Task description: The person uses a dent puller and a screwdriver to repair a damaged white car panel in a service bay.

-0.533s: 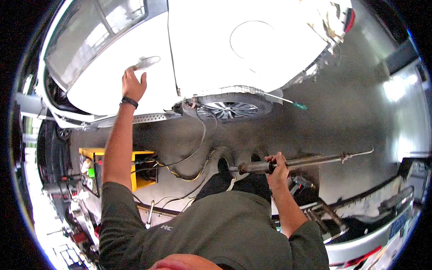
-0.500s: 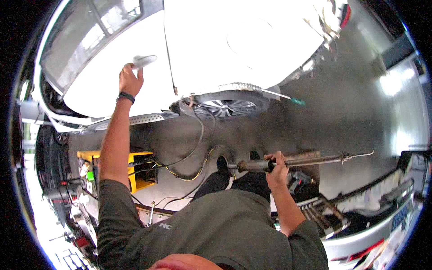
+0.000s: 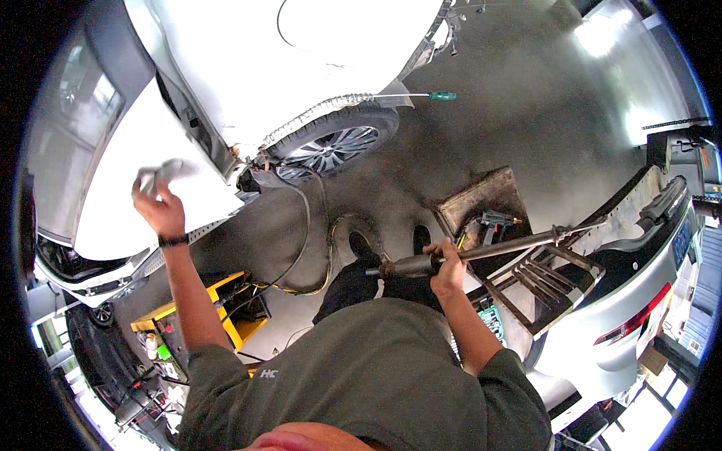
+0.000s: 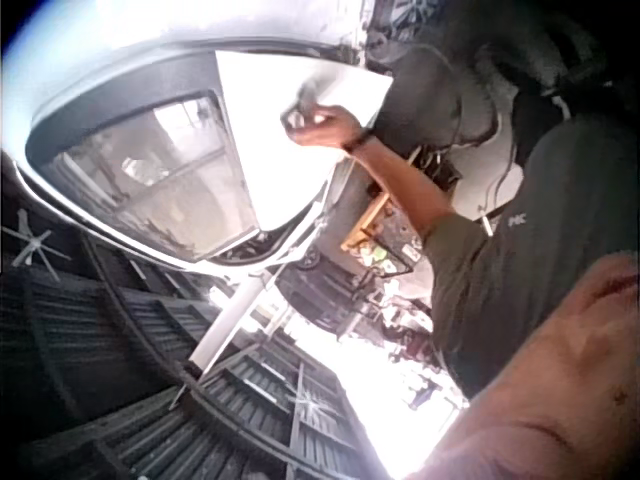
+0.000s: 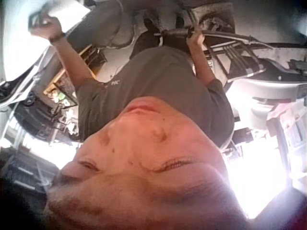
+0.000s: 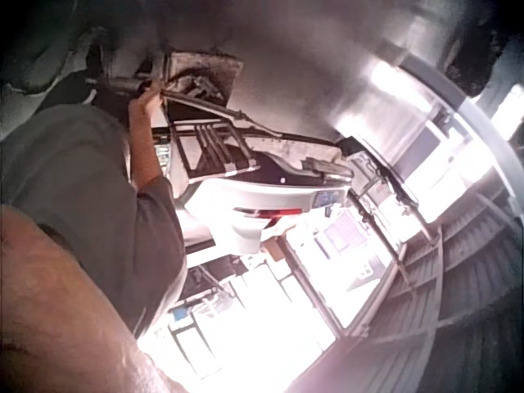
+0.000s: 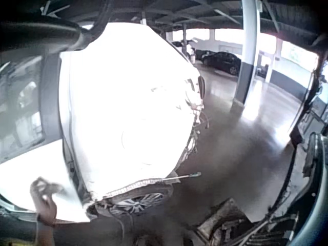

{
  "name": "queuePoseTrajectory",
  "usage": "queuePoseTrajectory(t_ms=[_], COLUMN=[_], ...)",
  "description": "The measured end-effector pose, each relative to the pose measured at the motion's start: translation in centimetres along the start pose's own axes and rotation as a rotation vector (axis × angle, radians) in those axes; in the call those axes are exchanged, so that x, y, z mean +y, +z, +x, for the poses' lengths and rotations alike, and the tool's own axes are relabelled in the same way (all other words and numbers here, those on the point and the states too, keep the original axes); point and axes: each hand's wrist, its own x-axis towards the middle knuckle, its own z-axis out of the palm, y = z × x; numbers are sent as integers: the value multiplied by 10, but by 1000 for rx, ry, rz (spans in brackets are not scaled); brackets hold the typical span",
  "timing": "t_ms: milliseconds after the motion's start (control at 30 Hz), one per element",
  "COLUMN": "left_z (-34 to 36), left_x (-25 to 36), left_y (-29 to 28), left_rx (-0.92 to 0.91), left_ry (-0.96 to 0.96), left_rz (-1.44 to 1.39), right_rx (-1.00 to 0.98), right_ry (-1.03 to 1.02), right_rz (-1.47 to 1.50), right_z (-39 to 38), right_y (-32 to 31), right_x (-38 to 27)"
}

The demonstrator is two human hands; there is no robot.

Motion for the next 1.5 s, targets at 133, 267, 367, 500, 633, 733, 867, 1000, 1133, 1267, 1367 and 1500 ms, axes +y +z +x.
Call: queuePoseTrajectory(t_ms=[133,267,367,500,633,733,867,1000,1133,1267,1367,1500], left_z=[-29,-25,-15,32,101,107,102,107,115,126,73,-194], left_x=[63,98,94,60,12,16,37,39,25,28,63,163], left_y=[-33,-27,-5,67,116,135,128,115,111,96,72,9], left_rx=[41,219,290,236,-229,-248,-294,-430,-523,-618,-778,-1313], left_ry=[67,-122,-80,-44,-239,-210,-238,-230,-185,-246,-128,-10], left_rz=[-136,84,121,208,23,79,122,182,302,127,12,-78], right_rx=[-65,-9,36,-25,-17,40,42,-85,-232,-404,-563,-660], right_ry=[18,-44,-56,-94,-108,-91,-16,63,63,119,237,463], right_rz=[26,-5,-32,15,-3,-13,-111,-99,-87,-167,-173,-387], right_z=[19,31,39,53,69,81,95,104,104,96,77,39], right_y=[3,9,5,-9,-24,-29,-27,-10,29,86,121,143], right_x=[-13,-39,-59,-80,-88,-93,-104,-116,-115,-100,-75,-29])
